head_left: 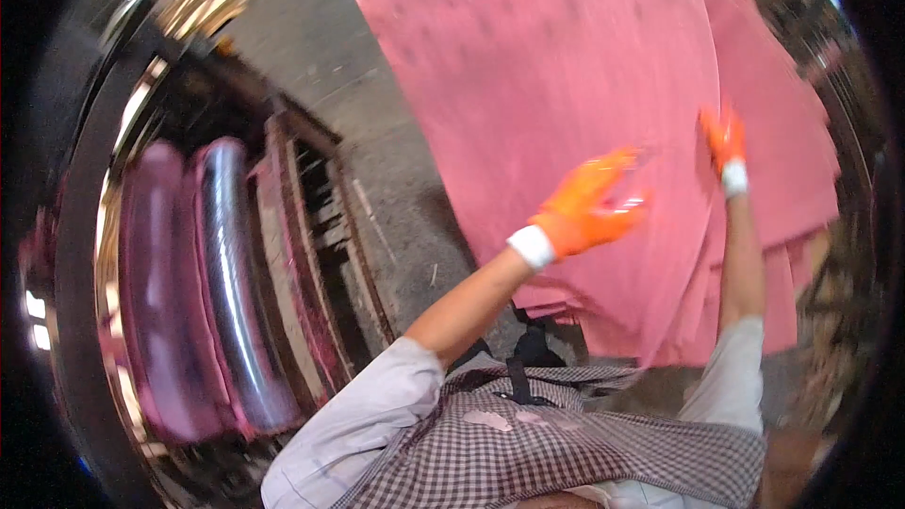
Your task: Feeding veneer sheets into a rolling machine, cleaning the rollers with a scraper, and transporting a stack of veneer on a rack.
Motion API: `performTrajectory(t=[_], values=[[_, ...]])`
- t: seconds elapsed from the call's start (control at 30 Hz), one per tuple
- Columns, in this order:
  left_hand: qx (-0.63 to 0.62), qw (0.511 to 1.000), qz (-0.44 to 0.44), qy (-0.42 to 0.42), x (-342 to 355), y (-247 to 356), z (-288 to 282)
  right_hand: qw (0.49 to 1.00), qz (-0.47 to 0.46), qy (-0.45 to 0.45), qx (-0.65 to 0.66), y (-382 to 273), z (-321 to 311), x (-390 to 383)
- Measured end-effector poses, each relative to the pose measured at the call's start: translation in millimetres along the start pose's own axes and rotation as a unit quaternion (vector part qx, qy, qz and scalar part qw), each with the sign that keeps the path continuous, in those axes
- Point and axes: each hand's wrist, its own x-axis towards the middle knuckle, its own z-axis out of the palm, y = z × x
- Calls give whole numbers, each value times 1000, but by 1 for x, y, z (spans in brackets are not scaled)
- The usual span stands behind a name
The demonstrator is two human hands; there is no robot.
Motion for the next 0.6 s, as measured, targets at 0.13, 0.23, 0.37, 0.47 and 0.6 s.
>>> performTrajectory(t=[0.13, 0.23, 0.37, 0.47, 0.6], values=[[-90, 963, -252, -38, -98, -47, -39, 825, -67, 197, -525, -91, -62, 16], [-42, 933, -356, 35, -193, -65, -70, 765, -177, 183, -592, -99, -22, -36], [121, 877, -423, 194, -322, -49, -154, 900, -21, -223, -374, 21, 64, -124], [208, 789, -444, 371, -366, 17, -193, 837, -130, -67, -527, 116, 156, -158], [121, 723, -376, 566, -421, 60, -199, 907, 190, -340, -161, 144, 240, -145]])
